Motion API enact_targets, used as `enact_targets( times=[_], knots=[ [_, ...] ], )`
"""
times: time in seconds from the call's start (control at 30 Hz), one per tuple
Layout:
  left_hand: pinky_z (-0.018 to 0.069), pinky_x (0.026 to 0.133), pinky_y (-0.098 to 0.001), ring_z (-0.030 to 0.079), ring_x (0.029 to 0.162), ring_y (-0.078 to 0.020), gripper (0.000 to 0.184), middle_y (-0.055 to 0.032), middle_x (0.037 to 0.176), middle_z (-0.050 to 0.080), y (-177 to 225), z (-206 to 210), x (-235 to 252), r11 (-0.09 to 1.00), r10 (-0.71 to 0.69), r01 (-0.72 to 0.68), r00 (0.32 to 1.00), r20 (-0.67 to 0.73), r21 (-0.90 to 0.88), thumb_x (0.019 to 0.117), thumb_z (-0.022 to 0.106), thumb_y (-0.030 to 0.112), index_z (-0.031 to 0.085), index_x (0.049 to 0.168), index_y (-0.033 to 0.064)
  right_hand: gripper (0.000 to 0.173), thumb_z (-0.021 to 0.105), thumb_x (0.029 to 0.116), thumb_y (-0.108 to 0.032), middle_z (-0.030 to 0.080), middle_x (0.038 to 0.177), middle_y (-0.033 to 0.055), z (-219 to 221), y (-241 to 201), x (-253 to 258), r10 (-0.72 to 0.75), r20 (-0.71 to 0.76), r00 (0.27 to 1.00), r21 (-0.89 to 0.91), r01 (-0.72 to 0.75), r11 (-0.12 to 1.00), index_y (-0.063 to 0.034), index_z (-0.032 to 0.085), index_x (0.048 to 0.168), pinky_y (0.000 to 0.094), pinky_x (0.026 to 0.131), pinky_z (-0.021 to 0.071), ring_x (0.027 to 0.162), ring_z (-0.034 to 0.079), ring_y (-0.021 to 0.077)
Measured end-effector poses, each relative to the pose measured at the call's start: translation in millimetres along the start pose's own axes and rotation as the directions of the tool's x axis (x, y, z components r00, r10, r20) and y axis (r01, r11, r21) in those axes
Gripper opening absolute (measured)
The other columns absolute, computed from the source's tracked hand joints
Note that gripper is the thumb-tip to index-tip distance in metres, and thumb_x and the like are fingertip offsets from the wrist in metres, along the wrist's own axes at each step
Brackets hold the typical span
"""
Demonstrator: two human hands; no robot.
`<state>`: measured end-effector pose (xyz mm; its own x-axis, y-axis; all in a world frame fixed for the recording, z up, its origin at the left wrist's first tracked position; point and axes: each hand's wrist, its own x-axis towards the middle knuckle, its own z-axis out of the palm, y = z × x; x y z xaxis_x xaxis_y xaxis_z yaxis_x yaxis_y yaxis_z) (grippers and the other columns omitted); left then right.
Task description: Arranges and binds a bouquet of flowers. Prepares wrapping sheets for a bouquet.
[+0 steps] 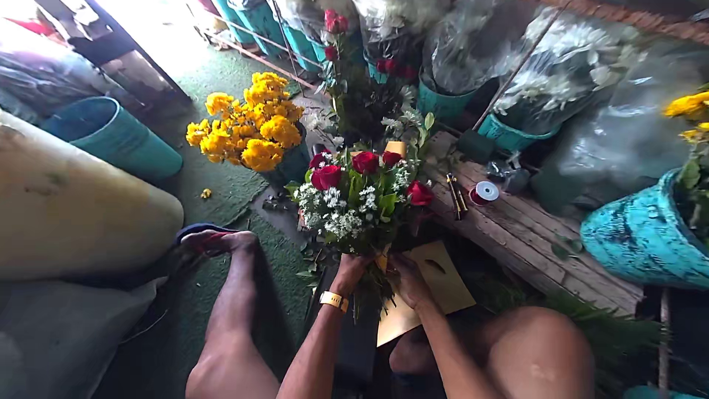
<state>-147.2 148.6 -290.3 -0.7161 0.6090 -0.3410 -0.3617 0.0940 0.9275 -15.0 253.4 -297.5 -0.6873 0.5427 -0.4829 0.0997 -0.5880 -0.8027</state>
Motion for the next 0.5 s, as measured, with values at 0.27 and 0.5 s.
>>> enact_targets(
  times=[0.27, 0.5],
  knots=[
    [0.0583, 0.097, -0.0391, 0.069, 0.108, -0.0172, 0.048, -0.0085, 0.112, 0.074, 12.3, 1.8, -1.9, 0.992, -0.12, 0.121, 0.992, -0.025, 0.043, 0.0795, 0.087, 0.011, 0.066, 0.122, 0.001, 0.026, 0.058, 0.1024, -0.012, 0.069, 0.117, 0.0158, -0.9, 11.0, 1.1, 0.002, 0.05, 0.999, 0.188, -0.011, 0.982, 0.0024, 0.066, 0.123, 0.04, 0.092, 0.0572, 0.105, 0.067, 0.0229],
    [0.0585, 0.095, -0.0378, 0.07, 0.105, -0.0168, 0.044, -0.0086, 0.11, 0.074, 15.1, 0.7, -1.9, 0.988, -0.156, 0.156, 0.988, -0.002, 0.005, 0.0792, 0.087, 0.008, 0.068, 0.118, 0.0013, 0.022, 0.07, 0.0949, -0.011, 0.071, 0.114, 0.0132, 4.6, -9.2, 6.3, 0.086, 0.096, 0.992, 0.09, -0.094, 0.991, 0.001, 0.072, 0.114, 0.0406, 0.091, 0.0567, 0.103, 0.066, 0.0222]
  ],
)
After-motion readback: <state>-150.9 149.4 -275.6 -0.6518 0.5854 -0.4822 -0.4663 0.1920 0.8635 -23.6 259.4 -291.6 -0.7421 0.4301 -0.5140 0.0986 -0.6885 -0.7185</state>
